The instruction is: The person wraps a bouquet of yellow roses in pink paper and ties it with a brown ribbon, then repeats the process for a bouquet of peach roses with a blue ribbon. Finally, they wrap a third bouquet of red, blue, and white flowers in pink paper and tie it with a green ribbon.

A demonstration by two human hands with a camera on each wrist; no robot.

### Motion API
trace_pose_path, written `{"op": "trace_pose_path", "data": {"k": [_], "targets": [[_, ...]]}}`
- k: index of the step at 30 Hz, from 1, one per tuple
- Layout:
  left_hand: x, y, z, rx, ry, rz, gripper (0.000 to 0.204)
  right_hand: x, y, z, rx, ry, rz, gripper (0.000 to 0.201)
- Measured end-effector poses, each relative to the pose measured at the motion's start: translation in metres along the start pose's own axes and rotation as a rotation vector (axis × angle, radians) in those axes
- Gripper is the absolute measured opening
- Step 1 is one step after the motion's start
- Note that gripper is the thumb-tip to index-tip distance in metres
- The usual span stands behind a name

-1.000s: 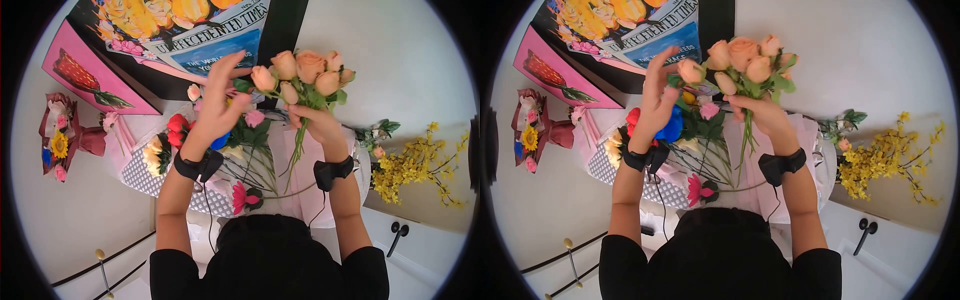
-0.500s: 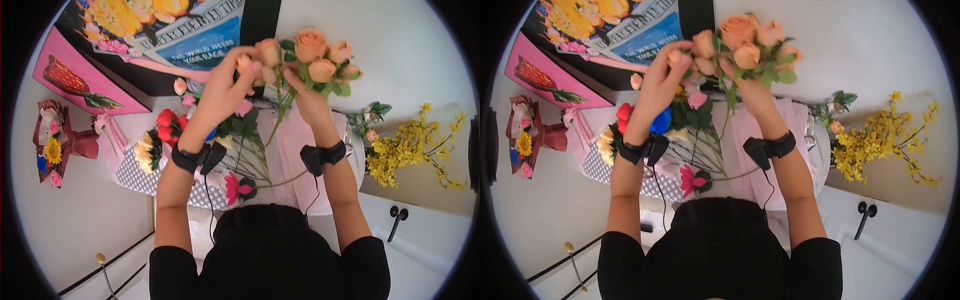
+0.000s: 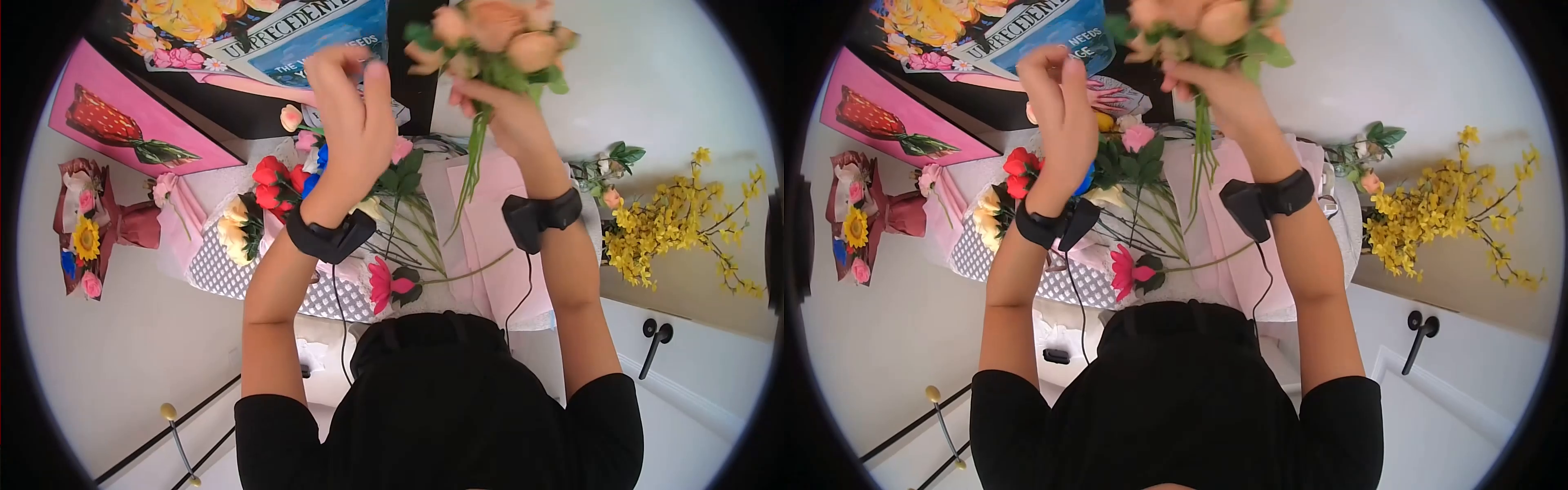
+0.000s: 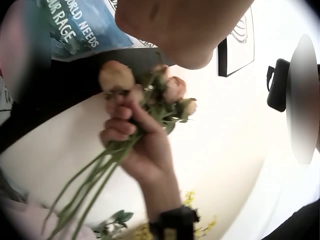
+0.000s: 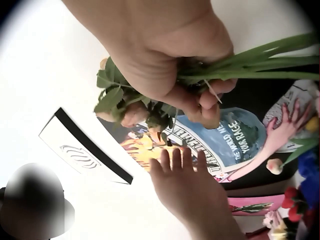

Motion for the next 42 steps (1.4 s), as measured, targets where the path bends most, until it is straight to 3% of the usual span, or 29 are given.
{"op": "trace_pose_path", "data": {"k": [1, 5, 7, 9, 12, 15, 16, 19, 20, 22, 23, 24, 25, 27, 30, 33, 35, 37, 39, 41, 42], "targets": [[-0.001, -0.012, 0.008, 0.097, -0.016, 0.061, 0.011, 0.006, 0.0, 0.005, 0.001, 0.0, -0.003, 0.018], [-0.086, -0.154, 0.01, -0.09, -0.126, 1.203, 0.016, 0.01, -0.005, 0.034, 0.03, -0.047, -0.072, 0.023], [-0.093, -0.231, 0.006, -0.103, -0.101, 1.58, 0.023, 0.002, -0.014, 0.034, -0.027, -0.185, -0.043, 0.025], [-0.086, -0.299, 0.006, -0.398, 0.052, 1.808, 0.02, -0.006, -0.022, 0.046, 0.011, -0.197, 0.003, 0.025], [-0.076, -0.345, 0.002, -0.514, 0.043, 1.808, 0.012, -0.016, -0.033, 0.06, 0.006, -0.127, 0.097, 0.023], [-0.073, -0.341, 0.002, -0.431, 0.108, 1.755, 0.007, -0.006, -0.038, 0.069, -0.02, -0.055, 0.056, 0.015], [-0.071, -0.337, 0.003, -0.436, 0.109, 1.76, 0.007, -0.01, -0.039, 0.078, 0.067, -0.033, 0.113, 0.014], [-0.066, -0.263, -0.009, -0.404, 0.182, 1.634, 0.009, 0.0, -0.049, 0.083, -0.006, 0.018, -0.034, 0.015], [-0.062, -0.232, -0.011, -0.418, 0.242, 1.635, 0.017, 0.0, -0.051, 0.093, 0.047, -0.019, 0.031, 0.017], [-0.051, -0.157, -0.006, -0.446, 0.454, 1.442, 0.02, 0.014, -0.054, 0.112, 0.087, -0.129, 0.049, 0.017], [-0.042, -0.124, 0.005, -0.403, 0.505, 1.304, 0.013, 0.016, -0.056, 0.122, 0.13, -0.237, 0.071, 0.017], [-0.036, -0.107, 0.025, -0.384, 0.719, 1.34, 0.01, 0.024, -0.059, 0.131, 0.122, -0.263, -0.033, 0.016], [-0.03, -0.093, 0.045, -0.434, 0.869, 1.222, 0.01, 0.027, -0.06, 0.136, 0.126, -0.268, -0.041, 0.016], [-0.018, -0.089, 0.099, -0.353, 0.929, 1.219, 0.013, 0.04, -0.06, 0.142, 0.103, -0.193, -0.071, 0.015], [-0.005, -0.1, 0.135, -0.301, 0.915, 1.181, 0.018, 0.057, -0.061, 0.136, 0.085, -0.223, -0.039, 0.014], [-0.01, -0.102, 0.122, -0.345, 0.882, 1.127, 0.014, 0.077, -0.067, 0.12, 0.048, -0.247, -0.079, 0.013], [-0.018, -0.102, 0.11, -0.301, 1.015, 1.095, 0.012, 0.09, -0.068, 0.106, -0.04, -0.282, -0.106, 0.013], [-0.043, -0.107, 0.087, -0.314, 0.858, 0.989, 0.011, 0.089, -0.07, 0.105, -0.039, -0.311, -0.076, 0.013], [-0.075, -0.131, 0.059, -0.346, 0.51, 1.028, 0.014, 0.104, -0.075, 0.088, -0.196, -0.489, -0.184, 0.017], [-0.109, -0.185, 0.056, -0.272, 0.201, 1.165, 0.016, 0.104, -0.073, 0.079, -0.23, -0.579, -0.144, 0.019], [-0.121, -0.199, 0.051, -0.175, 0.159, 1.146, 0.019, 0.11, -0.072, 0.064, -0.299, -0.581, -0.12, 0.019]]}}
Point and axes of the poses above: each hand's wrist, its own y-axis towards the middle knuckle, its own x-axis out of the back of the hand, z = x × y, the point moved 9 cm from there along y, towards the middle knuckle, and after that the axes turned 7 degrees about -z, right-handed, at the moved point
